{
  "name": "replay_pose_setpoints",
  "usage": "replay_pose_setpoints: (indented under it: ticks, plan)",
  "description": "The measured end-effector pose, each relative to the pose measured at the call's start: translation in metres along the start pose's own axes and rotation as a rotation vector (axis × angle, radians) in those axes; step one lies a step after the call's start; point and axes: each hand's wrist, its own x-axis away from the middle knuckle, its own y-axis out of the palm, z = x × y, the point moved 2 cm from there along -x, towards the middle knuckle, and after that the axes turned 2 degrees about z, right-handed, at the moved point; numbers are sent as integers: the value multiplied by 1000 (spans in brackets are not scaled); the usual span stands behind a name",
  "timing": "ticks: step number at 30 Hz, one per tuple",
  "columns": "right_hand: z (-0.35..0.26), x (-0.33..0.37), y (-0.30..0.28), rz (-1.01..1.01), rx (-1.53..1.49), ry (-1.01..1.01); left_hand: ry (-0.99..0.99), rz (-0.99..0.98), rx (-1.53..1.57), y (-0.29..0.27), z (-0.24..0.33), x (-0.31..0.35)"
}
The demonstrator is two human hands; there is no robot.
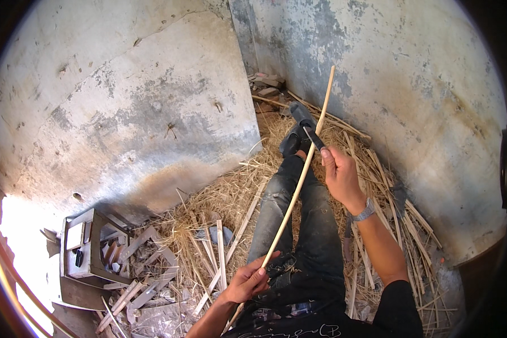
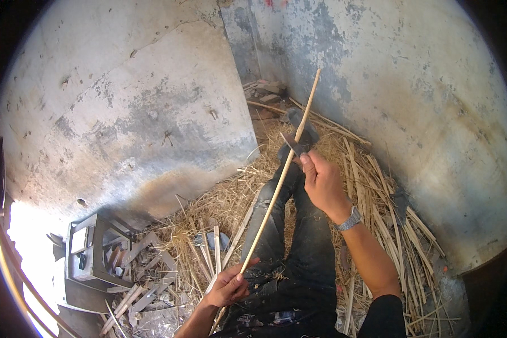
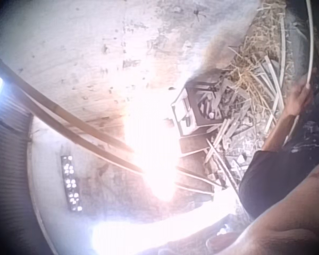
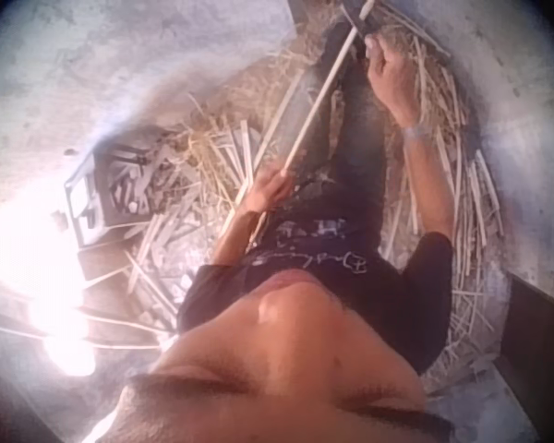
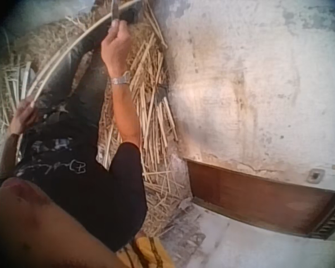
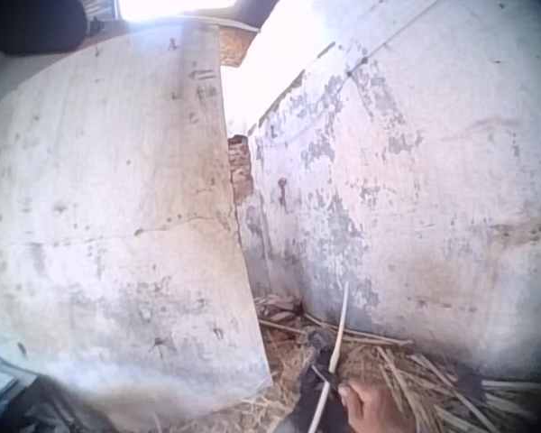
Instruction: The person scrapes a long wood strip by hand using a small blade, removing shavings from the surface of the strip.
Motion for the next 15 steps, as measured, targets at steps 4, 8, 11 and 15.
replay_pose_setpoints:
  ticks: [4, 8, 11, 15]
  plan:
    - [-17, 31, 18, -226, 32, -61, 9, 31, 55, -1, 2, -7]
    - [-41, 81, 40, -365, -5, -114, 28, 119, 48, -2, 4, -22]
    - [-51, 109, 47, -421, -70, -175, 65, 190, 57, 1, 8, -28]
    - [-47, 109, 45, -536, -199, -12, 86, 232, 1, 0, 10, -30]
